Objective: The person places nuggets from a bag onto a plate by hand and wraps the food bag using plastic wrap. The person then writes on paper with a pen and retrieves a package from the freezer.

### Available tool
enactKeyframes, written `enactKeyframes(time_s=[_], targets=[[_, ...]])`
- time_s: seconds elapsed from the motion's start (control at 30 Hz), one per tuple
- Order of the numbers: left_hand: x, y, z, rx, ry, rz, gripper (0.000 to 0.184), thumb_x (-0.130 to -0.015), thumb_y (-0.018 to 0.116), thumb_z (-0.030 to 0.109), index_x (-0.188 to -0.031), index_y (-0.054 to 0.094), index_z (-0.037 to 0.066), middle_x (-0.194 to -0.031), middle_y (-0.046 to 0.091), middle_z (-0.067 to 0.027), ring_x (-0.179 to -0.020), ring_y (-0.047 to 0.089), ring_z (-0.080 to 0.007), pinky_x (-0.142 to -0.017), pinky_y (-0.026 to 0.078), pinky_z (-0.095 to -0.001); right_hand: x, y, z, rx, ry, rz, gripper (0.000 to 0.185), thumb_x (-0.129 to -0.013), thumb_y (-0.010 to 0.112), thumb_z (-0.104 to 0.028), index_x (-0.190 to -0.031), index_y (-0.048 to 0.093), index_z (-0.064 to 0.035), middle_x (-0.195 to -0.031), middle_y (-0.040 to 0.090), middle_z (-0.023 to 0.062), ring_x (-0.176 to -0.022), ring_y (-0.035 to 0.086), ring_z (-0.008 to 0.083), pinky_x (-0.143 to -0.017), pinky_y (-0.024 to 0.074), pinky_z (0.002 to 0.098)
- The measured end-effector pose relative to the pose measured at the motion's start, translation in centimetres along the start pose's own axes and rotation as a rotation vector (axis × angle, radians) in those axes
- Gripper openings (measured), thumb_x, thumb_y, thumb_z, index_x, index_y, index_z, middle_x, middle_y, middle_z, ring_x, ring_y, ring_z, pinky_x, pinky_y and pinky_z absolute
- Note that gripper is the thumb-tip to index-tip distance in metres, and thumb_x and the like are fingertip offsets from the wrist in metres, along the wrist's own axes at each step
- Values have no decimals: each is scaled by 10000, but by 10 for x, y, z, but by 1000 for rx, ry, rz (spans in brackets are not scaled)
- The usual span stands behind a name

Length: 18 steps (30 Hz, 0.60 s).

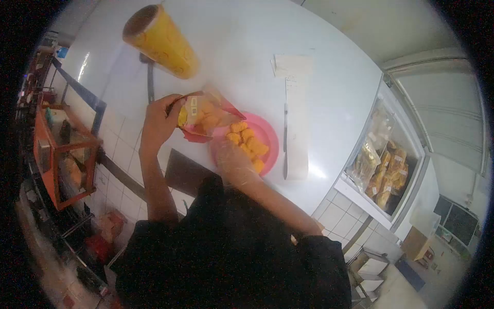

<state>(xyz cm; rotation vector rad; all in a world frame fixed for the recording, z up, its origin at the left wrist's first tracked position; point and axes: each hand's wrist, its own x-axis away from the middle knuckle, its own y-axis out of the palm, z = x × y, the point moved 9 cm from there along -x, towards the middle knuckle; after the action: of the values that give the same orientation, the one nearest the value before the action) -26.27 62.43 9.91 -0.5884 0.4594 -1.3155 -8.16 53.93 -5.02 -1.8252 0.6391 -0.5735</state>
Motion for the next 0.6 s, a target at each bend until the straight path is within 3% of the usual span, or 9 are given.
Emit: enactKeyframes(time_s=[0.03,0.13,0.2,0.33,0.43,0.5,0.53,0.57,0.6], targets=[[0,-2,0,26,-9,2,254,-1011,603,167,-1099,734,-32,-939,730,-256,-830,724,-408,-757,549,-417,-4,1,5,4,-7,3,356,-878,646,-170,-1190,678,-3,-969,725,108,-1002,676,268,-836,573,378],[2,-5,6,-37,-33,-26,254,-1009,607,161,-1109,737,-32,-934,736,-250,-828,739,-382,-760,552,-412,1,-82,49,-500,422,-154,300,-943,603,-147,-1193,675,2,-1041,732,138,-1077,670,311,-898,556,414],[4,-5,3,-19,-29,-16,254,-1007,609,161,-1112,736,-32,-929,733,-251,-827,737,-385,-760,550,-415,-3,-130,56,-744,610,-94,268,-986,574,-131,-1195,673,5,-1089,736,158,-1128,666,339,-939,544,439],[2,3,-3,24,-30,-23,252,-1004,617,164,-1120,734,-27,-928,724,-256,-833,718,-418,-759,542,-429,-36,-176,40,-501,287,143,276,-1049,495,-145,-1208,657,13,-1156,723,211,-1133,670,378,-944,536,462],[5,-2,5,-8,-82,-31,252,-1005,616,166,-1111,730,-32,-919,718,-260,-814,704,-429,-748,537,-433,-39,-175,45,-929,346,166,306,-1051,530,-185,-1272,638,-3,-1176,713,235,-1101,679,410,-926,545,487],[6,-4,3,-18,-54,-6,250,-1006,614,165,-1104,727,-35,-910,714,-261,-798,702,-420,-742,535,-431,-24,-148,79,-509,245,89,372,-1051,547,-223,-1370,595,-38,-1189,713,224,-1143,668,419,-944,542,516],[5,-6,4,-29,-13,10,247,-1007,613,164,-1097,725,-38,-900,710,-263,-783,700,-410,-735,534,-429,-22,-144,84,-507,234,82,372,-1051,547,-223,-1370,595,-38,-1189,713,224,-1143,668,419,-944,542,516],[5,-6,-1,-28,-19,10,247,-1007,613,164,-1097,725,-38,-900,710,-263,-783,700,-410,-735,534,-429,-12,-123,89,-372,318,-129,393,-1033,570,-287,-1339,616,-44,-1212,701,231,-1137,668,428,-940,537,528],[5,-3,-3,-27,13,9,242,-1019,612,141,-1112,717,-56,-844,709,-206,-729,673,-278,-693,537,-379,4,-102,93,-233,407,-338,422,-1015,594,-351,-1307,636,-50,-1236,690,238,-1131,667,437,-936,533,540]])
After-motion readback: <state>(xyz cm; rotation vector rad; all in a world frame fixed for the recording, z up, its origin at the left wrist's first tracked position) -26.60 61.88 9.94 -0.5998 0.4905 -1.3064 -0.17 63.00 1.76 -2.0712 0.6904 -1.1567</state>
